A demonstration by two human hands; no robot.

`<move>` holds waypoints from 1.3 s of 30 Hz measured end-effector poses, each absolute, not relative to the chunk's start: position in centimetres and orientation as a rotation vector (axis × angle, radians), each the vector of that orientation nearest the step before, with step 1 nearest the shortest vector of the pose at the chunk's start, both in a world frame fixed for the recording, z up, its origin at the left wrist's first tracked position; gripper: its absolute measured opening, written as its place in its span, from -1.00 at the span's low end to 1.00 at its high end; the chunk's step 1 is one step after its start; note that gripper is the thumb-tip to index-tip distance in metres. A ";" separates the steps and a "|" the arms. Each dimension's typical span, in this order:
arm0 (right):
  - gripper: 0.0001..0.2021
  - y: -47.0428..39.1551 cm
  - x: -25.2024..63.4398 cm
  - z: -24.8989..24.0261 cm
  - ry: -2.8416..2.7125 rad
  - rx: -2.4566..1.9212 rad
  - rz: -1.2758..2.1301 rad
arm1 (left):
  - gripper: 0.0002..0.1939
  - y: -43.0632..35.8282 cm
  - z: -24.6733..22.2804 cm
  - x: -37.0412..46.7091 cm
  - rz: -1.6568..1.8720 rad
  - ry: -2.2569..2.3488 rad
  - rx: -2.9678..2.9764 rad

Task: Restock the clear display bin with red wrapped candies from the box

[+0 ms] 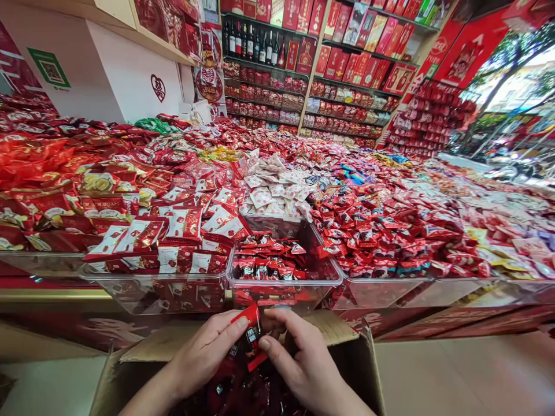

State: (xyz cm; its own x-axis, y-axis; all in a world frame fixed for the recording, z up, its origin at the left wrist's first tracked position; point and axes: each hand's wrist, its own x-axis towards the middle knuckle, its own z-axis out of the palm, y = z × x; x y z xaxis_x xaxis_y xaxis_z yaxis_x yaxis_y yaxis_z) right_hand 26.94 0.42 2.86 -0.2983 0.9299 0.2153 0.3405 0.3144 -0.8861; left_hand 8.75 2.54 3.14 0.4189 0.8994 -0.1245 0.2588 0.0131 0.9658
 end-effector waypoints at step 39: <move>-0.69 16.1 28.0 8.4 -2.983 -1.577 1.729 | -0.73 1.1 0.9 8.5 1.076 1.244 1.556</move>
